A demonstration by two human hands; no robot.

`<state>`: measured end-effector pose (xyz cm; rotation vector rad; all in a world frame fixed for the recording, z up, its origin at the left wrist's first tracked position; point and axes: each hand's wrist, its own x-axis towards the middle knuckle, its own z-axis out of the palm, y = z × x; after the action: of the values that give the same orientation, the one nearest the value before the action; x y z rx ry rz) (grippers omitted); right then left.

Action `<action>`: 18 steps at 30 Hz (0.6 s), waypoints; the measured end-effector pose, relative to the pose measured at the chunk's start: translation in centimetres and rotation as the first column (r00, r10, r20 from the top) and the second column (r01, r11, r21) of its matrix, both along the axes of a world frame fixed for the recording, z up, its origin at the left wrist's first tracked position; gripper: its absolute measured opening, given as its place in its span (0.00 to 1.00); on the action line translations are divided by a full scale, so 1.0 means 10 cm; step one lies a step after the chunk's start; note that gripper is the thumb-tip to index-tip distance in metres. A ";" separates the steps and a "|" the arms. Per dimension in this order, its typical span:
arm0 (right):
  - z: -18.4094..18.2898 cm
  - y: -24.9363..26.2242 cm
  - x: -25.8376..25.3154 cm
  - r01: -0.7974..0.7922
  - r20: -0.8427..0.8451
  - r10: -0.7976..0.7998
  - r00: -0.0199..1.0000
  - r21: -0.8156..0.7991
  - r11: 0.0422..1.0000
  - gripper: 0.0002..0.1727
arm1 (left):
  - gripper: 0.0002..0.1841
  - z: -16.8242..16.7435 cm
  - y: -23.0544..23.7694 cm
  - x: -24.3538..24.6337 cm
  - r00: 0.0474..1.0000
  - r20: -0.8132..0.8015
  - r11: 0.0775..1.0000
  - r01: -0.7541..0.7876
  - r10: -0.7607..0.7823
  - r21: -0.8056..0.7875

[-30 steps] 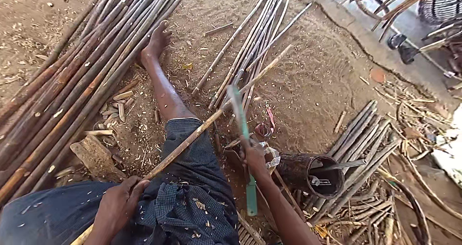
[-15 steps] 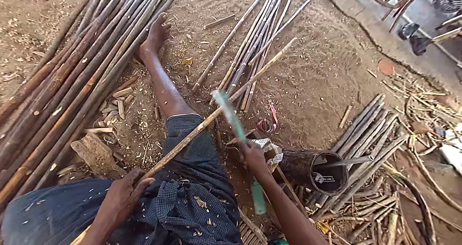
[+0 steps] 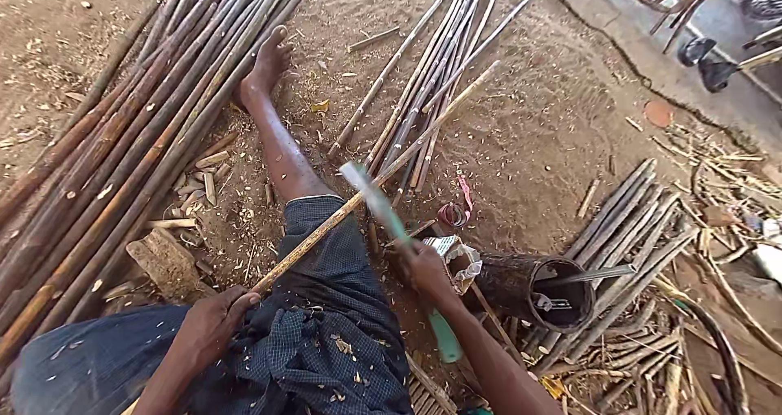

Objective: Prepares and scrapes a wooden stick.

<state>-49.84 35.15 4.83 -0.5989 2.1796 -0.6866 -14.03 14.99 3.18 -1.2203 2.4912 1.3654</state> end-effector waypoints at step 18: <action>-0.03 0.08 0.02 -0.028 -0.061 0.027 0.998 -0.005 1.000 0.33 | 0.27 0.01 -0.13 -0.06 0.999 -0.047 0.952 0.001 0.015 0.307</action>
<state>-49.65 35.96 4.50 -0.6592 2.2218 -0.6680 -14.64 13.67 3.29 -1.1407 2.1912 1.7231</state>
